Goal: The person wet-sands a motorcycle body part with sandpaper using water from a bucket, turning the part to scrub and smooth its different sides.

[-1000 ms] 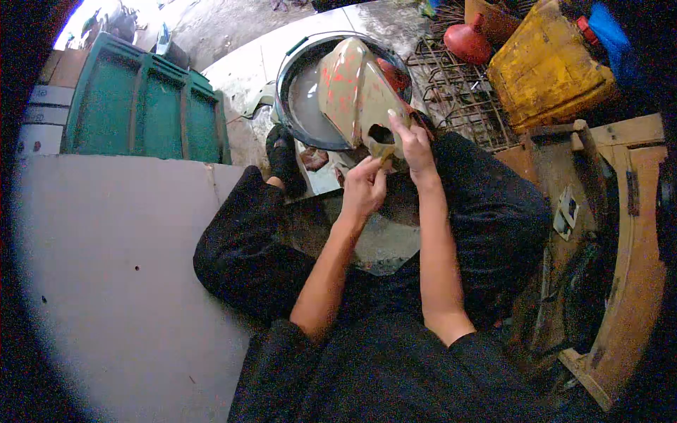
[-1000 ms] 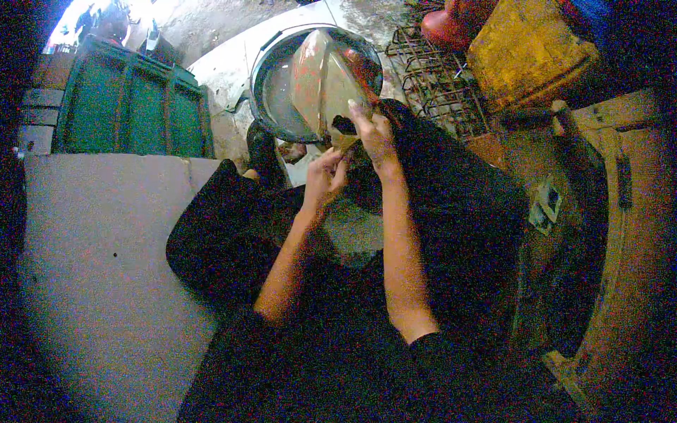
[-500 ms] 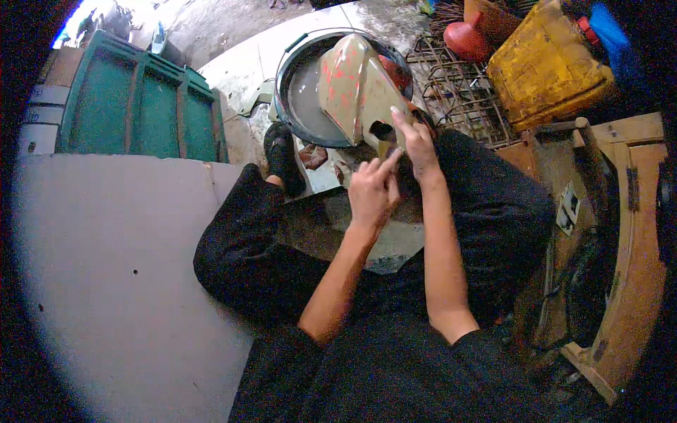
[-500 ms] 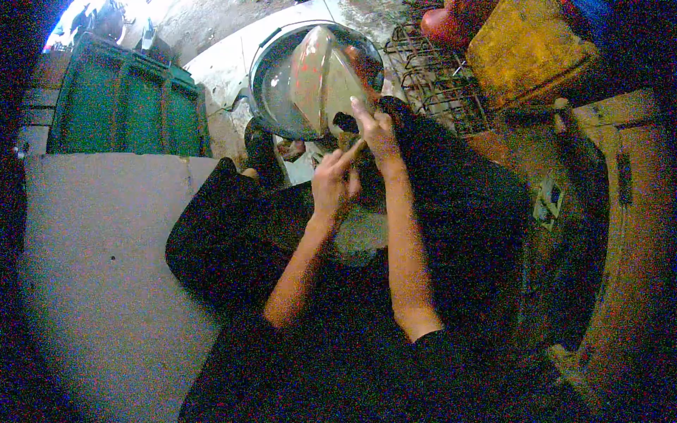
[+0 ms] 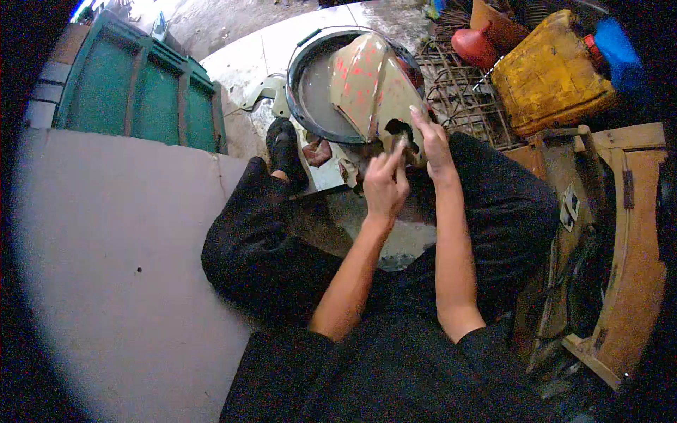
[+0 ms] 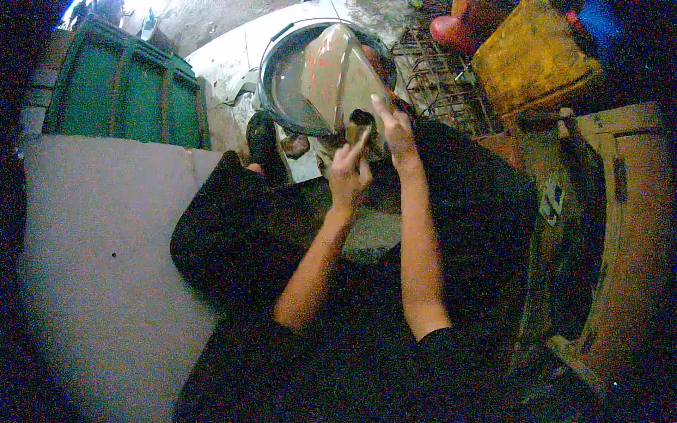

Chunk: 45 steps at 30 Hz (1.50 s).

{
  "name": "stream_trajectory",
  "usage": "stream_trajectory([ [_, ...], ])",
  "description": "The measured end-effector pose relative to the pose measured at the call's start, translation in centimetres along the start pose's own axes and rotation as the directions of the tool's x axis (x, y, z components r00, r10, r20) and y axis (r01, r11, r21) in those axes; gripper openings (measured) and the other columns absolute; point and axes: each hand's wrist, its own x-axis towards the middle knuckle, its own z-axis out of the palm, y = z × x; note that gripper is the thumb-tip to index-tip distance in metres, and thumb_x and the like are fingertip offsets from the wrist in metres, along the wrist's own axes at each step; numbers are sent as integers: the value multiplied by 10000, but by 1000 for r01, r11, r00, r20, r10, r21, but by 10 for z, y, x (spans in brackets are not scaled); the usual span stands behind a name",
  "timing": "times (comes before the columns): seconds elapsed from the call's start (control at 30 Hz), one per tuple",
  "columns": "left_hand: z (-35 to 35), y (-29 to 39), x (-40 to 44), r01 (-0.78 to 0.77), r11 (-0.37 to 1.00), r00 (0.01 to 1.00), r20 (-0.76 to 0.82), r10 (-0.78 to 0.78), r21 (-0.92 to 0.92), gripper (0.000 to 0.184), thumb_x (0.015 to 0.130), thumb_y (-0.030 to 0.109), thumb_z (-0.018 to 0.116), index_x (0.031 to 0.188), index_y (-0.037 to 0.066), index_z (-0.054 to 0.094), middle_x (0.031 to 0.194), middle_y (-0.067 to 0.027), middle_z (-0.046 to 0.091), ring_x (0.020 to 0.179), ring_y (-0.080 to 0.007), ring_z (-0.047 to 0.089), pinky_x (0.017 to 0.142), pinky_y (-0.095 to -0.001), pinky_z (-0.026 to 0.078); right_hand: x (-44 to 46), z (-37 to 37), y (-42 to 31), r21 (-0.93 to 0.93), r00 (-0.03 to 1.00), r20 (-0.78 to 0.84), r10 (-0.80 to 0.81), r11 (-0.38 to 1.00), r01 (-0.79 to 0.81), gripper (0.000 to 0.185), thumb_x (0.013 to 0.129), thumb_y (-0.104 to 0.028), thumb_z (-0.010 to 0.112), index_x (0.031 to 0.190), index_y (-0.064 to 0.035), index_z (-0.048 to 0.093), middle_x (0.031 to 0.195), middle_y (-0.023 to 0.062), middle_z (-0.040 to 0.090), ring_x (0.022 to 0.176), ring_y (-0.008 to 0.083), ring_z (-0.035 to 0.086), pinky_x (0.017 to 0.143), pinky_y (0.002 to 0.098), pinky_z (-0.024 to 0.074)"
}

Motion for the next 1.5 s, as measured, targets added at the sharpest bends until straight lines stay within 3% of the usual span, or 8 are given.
stream_trajectory([
  [0.3, 0, 1, 10, -68, 997, 996, -61, 65, -41, 271, 810, 93, 586, 1068, 123, 666, 825, -98, 596, 793, -314, 577, 688, -416, 474, 0, -2, 1, 38, 996, 32, 87, 995, -88, 444, 924, -382, 607, 1168, -12, 639, 1112, 47, 650, 1017, 163, 579, 939, 295, 413],
  [0.33, -7, -1, 12, -15, 999, 998, 58, 13, 43, 308, 783, 76, 584, 1080, 79, 665, 870, -130, 609, 822, -344, 587, 764, -415, 494, -1, 1, -1, 58, 1000, -18, 18, 998, -17, 424, 925, -378, 607, 1139, -15, 653, 1085, 43, 656, 991, 159, 584, 923, 295, 420],
  [0.57, 8, 10, -3, 131, 986, 991, -24, -134, -104, 217, 843, 77, 570, 1038, 37, 658, 871, -166, 601, 807, -362, 569, 739, -437, 478, 3, -10, 7, 16, 998, 35, 50, 999, -50, 438, 938, -393, 587, 1131, -5, 648, 1094, 55, 652, 1011, 161, 566, 955, 300, 395],
  [0.77, 19, -10, -11, 235, 946, 933, -221, -284, -221, 358, 917, 134, 586, 1263, 45, 612, 1110, -179, 540, 1006, -349, 523, 893, -417, 424, 6, -10, 12, 13, 999, -15, 41, 999, -41, 532, 932, -389, 586, 1274, 20, 581, 1286, 108, 588, 1216, 197, 506, 1083, 318, 317],
  [0.83, 27, 3, -13, 183, 975, 945, -249, -210, -127, 363, 921, 144, 596, 1268, 39, 609, 1191, -194, 515, 1067, -357, 509, 938, -410, 408, 4, -11, 11, -1, 999, -45, 31, 1000, -31, 497, 926, -370, 602, 1239, 17, 600, 1242, 106, 609, 1163, 199, 540, 1047, 318, 358],
  [0.97, 40, 31, -45, 320, 891, 923, -106, -370, -322, 369, 963, 208, 557, 1284, 29, 591, 1342, -219, 407, 1254, -366, 412, 1084, -413, 311, 2, -7, 7, 90, 997, -25, 66, 994, -64, 385, 922, -339, 617, 1126, -14, 642, 1091, 68, 659, 999, 177, 608, 921, 302, 447],
  [1.33, 40, 29, -26, 293, 909, 928, -140, -345, -297, 396, 974, 154, 510, 1346, 21, 531, 1341, -213, 433, 1250, -355, 417, 1051, -421, 326, -8, 7, -10, -11, 997, -50, 56, 998, -56, 354, 942, -338, 595, 1069, -14, 665, 1004, 42, 672, 912, 138, 608, 857, 287, 457],
  [1.5, 48, 25, -11, 384, 819, 869, -134, -477, -426, 380, 996, 210, 470, 1304, 4, 555, 1349, -220, 440, 1258, -350, 429, 1051, -426, 330, -1, -8, 7, -63, 999, -28, 19, 998, -21, 361, 931, -356, 616, 1050, -19, 669, 989, 43, 667, 905, 133, 590, 838, 287, 450],
])
